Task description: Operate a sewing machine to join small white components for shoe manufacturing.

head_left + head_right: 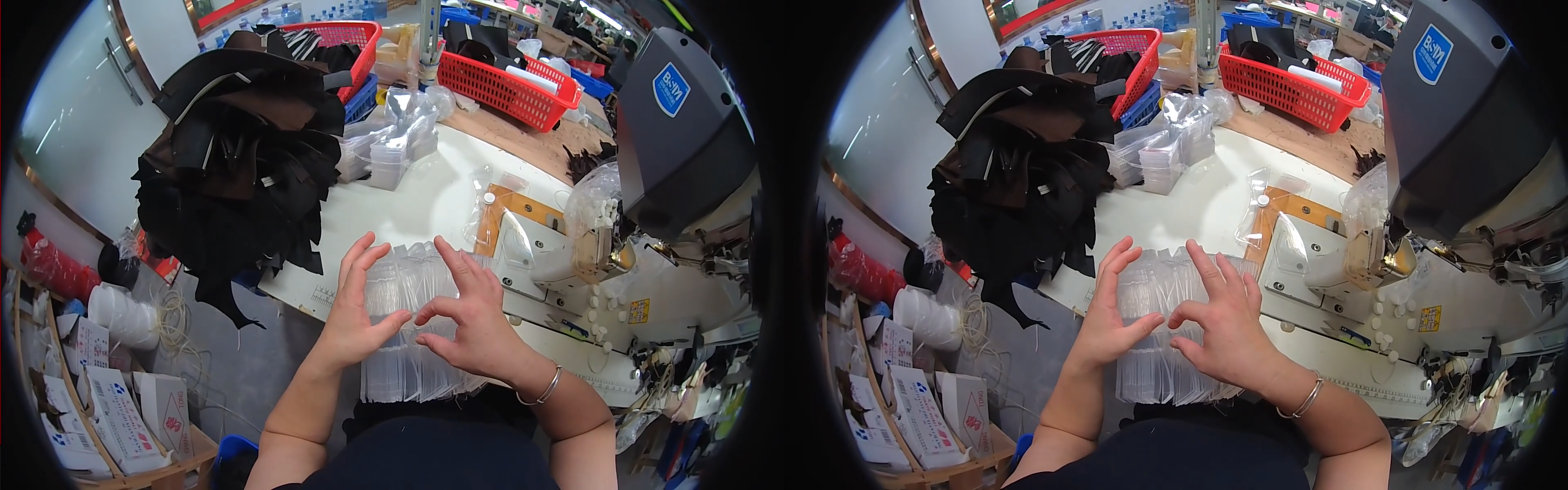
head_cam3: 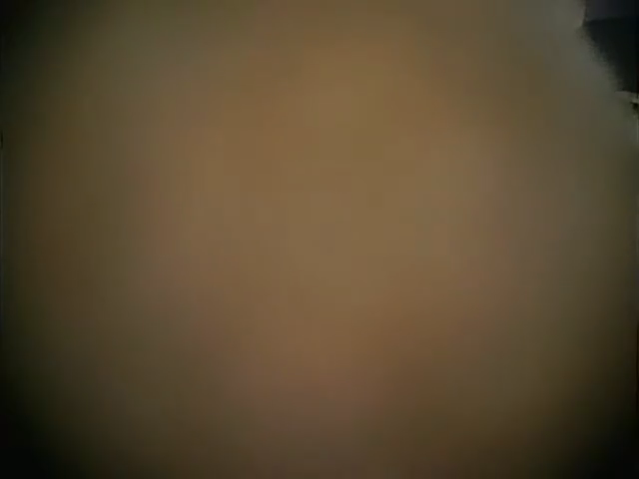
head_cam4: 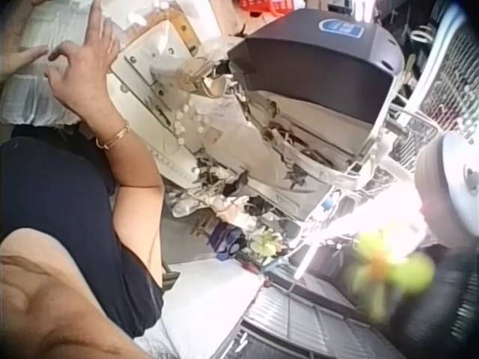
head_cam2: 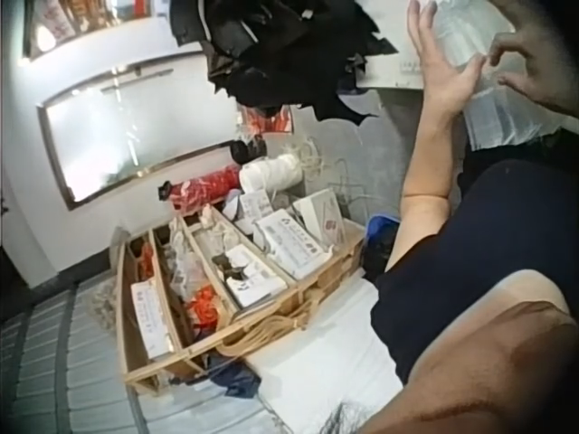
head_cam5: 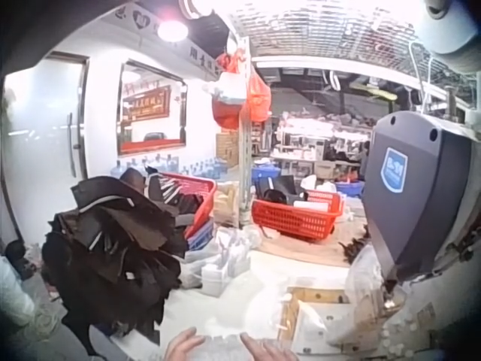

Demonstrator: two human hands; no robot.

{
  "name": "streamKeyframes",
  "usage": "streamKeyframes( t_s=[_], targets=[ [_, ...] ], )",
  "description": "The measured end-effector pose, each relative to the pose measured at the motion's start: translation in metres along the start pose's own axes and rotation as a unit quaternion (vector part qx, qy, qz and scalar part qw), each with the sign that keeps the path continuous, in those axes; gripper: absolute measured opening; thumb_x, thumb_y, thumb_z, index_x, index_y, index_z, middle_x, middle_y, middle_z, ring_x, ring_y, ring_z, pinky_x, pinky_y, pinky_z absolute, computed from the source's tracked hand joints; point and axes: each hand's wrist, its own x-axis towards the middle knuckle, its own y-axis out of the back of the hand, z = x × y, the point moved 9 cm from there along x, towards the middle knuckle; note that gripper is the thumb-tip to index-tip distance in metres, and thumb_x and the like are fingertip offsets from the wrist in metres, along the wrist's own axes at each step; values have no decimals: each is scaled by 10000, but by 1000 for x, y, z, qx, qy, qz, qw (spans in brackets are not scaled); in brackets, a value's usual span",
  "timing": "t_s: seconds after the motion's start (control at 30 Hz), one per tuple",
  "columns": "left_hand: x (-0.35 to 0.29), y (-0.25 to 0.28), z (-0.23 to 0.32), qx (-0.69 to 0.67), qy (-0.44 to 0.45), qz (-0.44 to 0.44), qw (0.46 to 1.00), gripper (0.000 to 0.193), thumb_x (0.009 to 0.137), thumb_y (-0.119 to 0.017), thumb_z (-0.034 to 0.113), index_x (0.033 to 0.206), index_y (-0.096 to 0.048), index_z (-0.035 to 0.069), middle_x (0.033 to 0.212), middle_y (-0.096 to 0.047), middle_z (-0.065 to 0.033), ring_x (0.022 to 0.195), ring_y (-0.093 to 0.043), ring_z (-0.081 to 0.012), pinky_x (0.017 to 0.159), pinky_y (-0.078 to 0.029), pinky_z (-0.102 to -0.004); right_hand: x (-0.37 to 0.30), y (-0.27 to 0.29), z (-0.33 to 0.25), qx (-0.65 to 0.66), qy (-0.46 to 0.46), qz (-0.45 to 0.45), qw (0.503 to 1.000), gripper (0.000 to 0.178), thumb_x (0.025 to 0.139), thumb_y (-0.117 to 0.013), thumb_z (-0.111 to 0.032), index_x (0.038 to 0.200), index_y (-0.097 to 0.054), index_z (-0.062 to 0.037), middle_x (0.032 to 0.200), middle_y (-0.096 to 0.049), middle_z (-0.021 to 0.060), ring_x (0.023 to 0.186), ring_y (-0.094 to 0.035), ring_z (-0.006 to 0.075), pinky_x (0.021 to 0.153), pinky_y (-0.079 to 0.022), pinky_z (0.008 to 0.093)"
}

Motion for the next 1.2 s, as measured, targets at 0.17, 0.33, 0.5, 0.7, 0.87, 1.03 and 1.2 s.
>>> streamKeyframes(
  t_s=[0.17, 0.33, 0.5, 0.7, 0.87, 1.03, 1.2],
  targets=[
    [-1, 0, -1, -7, -2, -4, 1000, 790, 650, -737, 87, 1348, -366, 83, 1457, -231, -190, 1353, -266, -345, 1093, -258, -423, 1, -1, -2, 3, 5, 6, 1000, 194, 673, -752, -170, 828, -635, -183, 1522, -176, 146, 1347, -206, 460, 1046, -152, 625],
    [-2, 0, 0, 5, 18, 24, 1000, 768, 663, -728, 91, 1345, -375, 82, 1455, -237, -188, 1349, -274, -347, 1092, -261, -426, 0, -4, -7, -5, 20, 5, 1000, 164, 670, -721, -149, 818, -656, -180, 1523, -180, 140, 1351, -186, 466, 1034, -153, 645],
    [-1, -1, 0, -15, -3, 6, 1000, 735, 690, -718, 82, 1342, -378, 82, 1459, -230, -182, 1354, -262, -348, 1092, -261, -430, -1, -3, -12, -66, 53, -8, 996, 78, 695, -672, -176, 757, -717, -189, 1527, -207, 123, 1360, -143, 485, 1016, -149, 677],
    [2, -8, 6, -13, 7, -10, 1000, 714, 712, -706, 67, 1346, -379, 89, 1470, -199, -181, 1361, -248, -349, 1094, -257, -432, 0, -6, -2, -3, 25, -34, 999, 109, 723, -712, -270, 774, -719, -173, 1534, -188, 129, 1361, -111, 508, 1018, -111, 691],
    [2, -7, 3, -16, 11, -18, 1000, 720, 714, -702, 62, 1354, -374, 93, 1477, -188, -178, 1368, -234, -349, 1097, -252, -435, -1, -8, 0, -4, 19, -41, 999, 140, 714, -738, -281, 782, -709, -163, 1537, -168, 133, 1363, -106, 507, 1019, -103, 694],
    [1, -3, -4, -100, -1, -40, 994, 798, 666, -682, 90, 1389, -346, 73, 1501, -196, -166, 1401, -184, -308, 1121, -182, -418, -2, -11, -3, -26, 7, -31, 999, 134, 702, -730, -225, 787, -661, -147, 1529, -169, 142, 1360, -124, 498, 1016, -107, 698],
    [-3, -1, -8, -90, -13, -38, 995, 838, 658, -671, 82, 1412, -306, 75, 1499, -185, -163, 1398, -181, -310, 1121, -184, -423, -1, -7, -12, -34, 39, -8, 999, 193, 677, -715, -170, 828, -597, -153, 1521, -170, 140, 1352, -134, 498, 985, -155, 723]
  ],
)
